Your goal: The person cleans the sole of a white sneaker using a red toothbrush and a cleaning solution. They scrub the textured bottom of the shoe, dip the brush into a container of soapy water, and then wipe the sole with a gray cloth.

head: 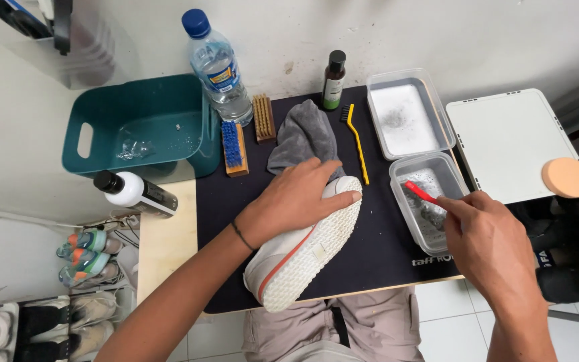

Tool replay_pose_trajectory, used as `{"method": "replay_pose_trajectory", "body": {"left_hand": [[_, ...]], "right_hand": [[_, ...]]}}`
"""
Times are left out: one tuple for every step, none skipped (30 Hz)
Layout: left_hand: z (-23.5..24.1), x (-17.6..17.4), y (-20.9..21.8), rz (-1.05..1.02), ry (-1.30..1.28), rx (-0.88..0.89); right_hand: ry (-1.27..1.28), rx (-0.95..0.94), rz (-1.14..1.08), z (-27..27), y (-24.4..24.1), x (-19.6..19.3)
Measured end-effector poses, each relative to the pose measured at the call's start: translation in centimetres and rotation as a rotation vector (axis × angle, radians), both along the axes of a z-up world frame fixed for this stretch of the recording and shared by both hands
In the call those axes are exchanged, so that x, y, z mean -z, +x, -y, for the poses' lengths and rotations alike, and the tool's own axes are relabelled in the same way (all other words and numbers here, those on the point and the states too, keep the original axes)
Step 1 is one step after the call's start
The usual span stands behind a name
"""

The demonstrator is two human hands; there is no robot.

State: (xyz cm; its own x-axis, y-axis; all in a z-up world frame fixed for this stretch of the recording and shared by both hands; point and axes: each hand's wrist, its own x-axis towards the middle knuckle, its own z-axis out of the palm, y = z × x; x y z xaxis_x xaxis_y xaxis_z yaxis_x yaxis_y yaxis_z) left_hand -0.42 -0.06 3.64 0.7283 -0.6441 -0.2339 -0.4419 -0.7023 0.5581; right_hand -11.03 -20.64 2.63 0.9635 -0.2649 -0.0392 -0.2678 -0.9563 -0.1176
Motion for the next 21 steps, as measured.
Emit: {"method": "replay_pose_trajectory", "body": {"left_hand": [[-0.2, 0.1, -1.0, -0.002, -0.001, 0.004], [-0.5, 0.1, -2.0, 0.208, -0.020, 0.000], [-0.8, 0.2, -3.0, 0.417, -0.041, -0.002], [-1.1, 0.1, -4.8, 0.418, -0.045, 0.007], [-1.3, 0.1, -6.6, 0.511, 0.010, 0.023], [-1.6, 0.1, -8.3, 0.606, 0.062, 0.039], [-1.9, 1.1, -9.3, 0.608, 0.054, 0.049], [-2.3, 2.1, -10.2, 0.734, 0.186, 0.048], [-2.7, 3.1, -11.1, 0.860, 0.317, 0.046], [-2.8, 3.4, -11.4, 0.860, 0.312, 0.055], [-3.0, 3.6, -11.6, 0.779, 0.305, 0.041], [-3.2, 3.8, -11.7, 0.703, 0.298, 0.024], [-3.4, 3.5, -11.3, 0.708, 0.294, 0.030], [-3.8, 3.2, -11.0, 0.635, 0.266, 0.007], [-4.2, 2.9, -10.8, 0.563, 0.238, -0.016], [-4.6, 2.3, -10.1, 0.566, 0.240, -0.018], [-5.0, 1.8, -9.5, 0.395, 0.224, -0.034], [-5.4, 1.1, -8.9, 0.224, 0.205, -0.046], [-5.7, 0.6, -8.7, 0.226, 0.207, -0.046], [-5.9, 0.2, -8.4, 0.135, 0.203, -0.082], [-6.2, -0.3, -8.2, 0.044, 0.199, -0.118]], "right_hand": [[-0.001, 0.004, -0.002, 0.1, 0.0, 0.2], [-0.006, -0.022, 0.025, 0.2, -0.1, 0.3], [-0.012, -0.048, 0.052, 0.4, -0.1, 0.5], [-0.014, -0.038, 0.053, 0.7, -0.1, 1.0], [-0.030, -0.057, 0.106, 1.0, -0.1, 1.5], [-0.049, -0.074, 0.159, 1.3, -0.2, 2.0], [-0.054, -0.063, 0.160, 1.4, -0.2, 2.2], [-0.076, -0.047, 0.183, 1.4, -0.1, 2.4], [-0.098, -0.031, 0.205, 1.5, 0.0, 2.6], [-0.099, -0.021, 0.203, 1.3, 0.1, 2.6], [-0.032, -0.073, 0.203, 1.2, 0.1, 2.6], [0.035, -0.128, 0.210, 1.1, 0.3, 2.6], [0.032, -0.121, 0.214, 1.0, 0.1, 2.3], [0.040, -0.104, 0.170, 0.9, -0.1, 2.1], [0.049, -0.088, 0.126, 0.7, -0.2, 1.8], [0.050, -0.090, 0.129, 0.8, -0.2, 1.8], [0.014, -0.039, 0.107, 0.9, -0.1, 1.7], [-0.021, 0.014, 0.085, 1.0, -0.1, 1.7], [-0.019, 0.014, 0.087, 1.0, 0.1, 1.8], [-0.025, -0.033, 0.122, 1.1, 0.2, 2.1], [-0.031, -0.078, 0.157, 1.2, 0.3, 2.3]]}}
